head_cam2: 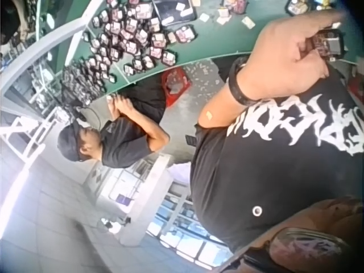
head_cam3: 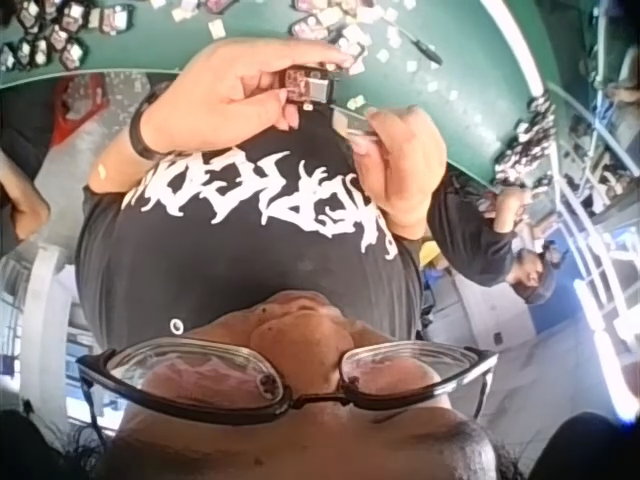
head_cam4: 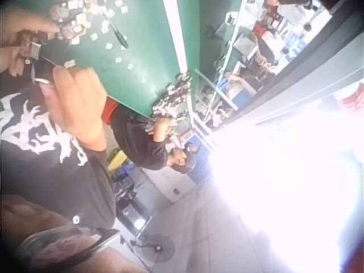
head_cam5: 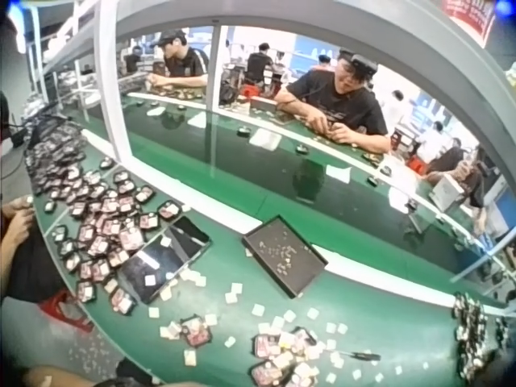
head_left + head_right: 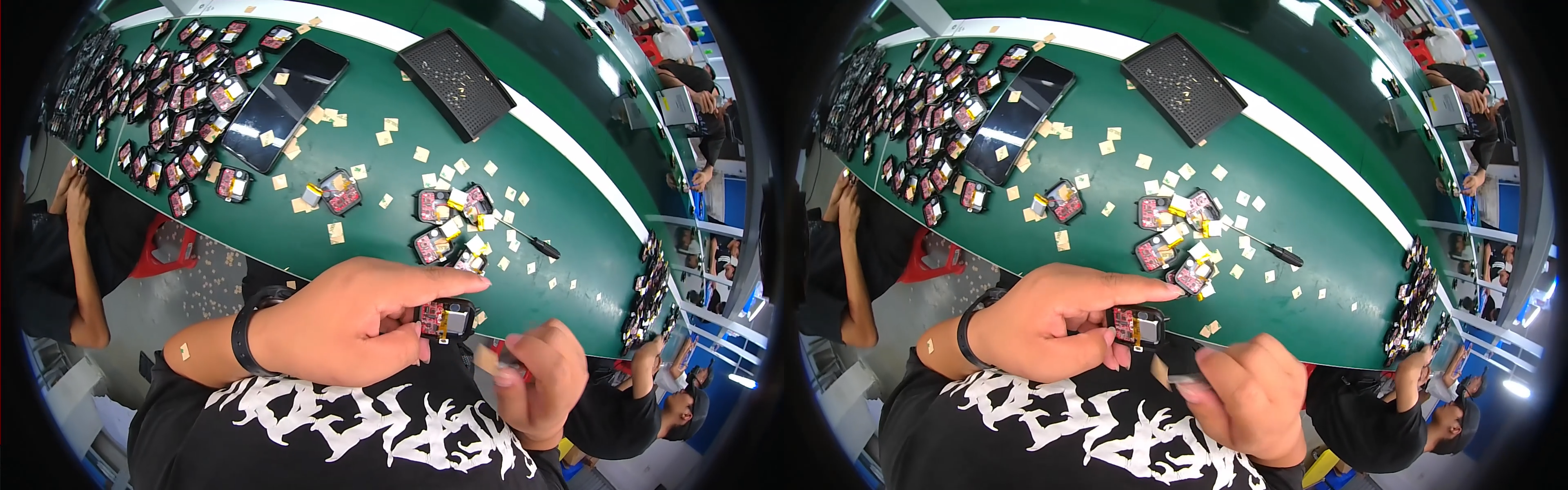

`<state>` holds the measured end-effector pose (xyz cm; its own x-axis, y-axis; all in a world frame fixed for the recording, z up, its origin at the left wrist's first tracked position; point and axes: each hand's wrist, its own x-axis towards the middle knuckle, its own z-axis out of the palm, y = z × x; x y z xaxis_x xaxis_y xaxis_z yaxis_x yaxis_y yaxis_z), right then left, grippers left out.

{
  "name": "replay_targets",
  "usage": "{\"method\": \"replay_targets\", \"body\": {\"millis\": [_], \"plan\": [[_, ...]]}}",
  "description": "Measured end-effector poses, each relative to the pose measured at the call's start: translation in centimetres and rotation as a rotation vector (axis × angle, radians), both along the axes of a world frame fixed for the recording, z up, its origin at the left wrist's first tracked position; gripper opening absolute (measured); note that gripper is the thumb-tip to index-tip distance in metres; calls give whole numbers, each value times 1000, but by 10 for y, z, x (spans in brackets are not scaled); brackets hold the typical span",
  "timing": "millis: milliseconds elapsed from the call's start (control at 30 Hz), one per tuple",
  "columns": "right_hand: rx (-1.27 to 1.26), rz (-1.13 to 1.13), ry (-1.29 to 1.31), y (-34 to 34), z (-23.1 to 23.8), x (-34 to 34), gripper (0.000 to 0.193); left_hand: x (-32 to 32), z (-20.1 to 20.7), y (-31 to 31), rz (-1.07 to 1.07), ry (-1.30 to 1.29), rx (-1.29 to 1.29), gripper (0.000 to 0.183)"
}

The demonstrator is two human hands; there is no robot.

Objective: Assembling small electronic components, specifically smartwatches, on a production line using hands and tools.

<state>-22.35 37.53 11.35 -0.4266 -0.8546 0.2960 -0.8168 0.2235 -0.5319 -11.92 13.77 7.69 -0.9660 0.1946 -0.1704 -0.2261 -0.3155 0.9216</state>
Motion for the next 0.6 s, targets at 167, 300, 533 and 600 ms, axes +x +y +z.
{"method": "replay_targets", "body": {"millis": [167,300,533,600], "plan": [[31,-155,-25,1,1,0,59,6,0,-11,-21,-100,-11,54],[141,-115,-106,-9,4,4,47,11,-9,-13,68,-169,113,50],[177,35,103,-29,6,16,36,20,-12,-16,88,-151,110,54],[180,49,145,-34,7,17,36,22,-7,-17,83,-88,22,56]]}}
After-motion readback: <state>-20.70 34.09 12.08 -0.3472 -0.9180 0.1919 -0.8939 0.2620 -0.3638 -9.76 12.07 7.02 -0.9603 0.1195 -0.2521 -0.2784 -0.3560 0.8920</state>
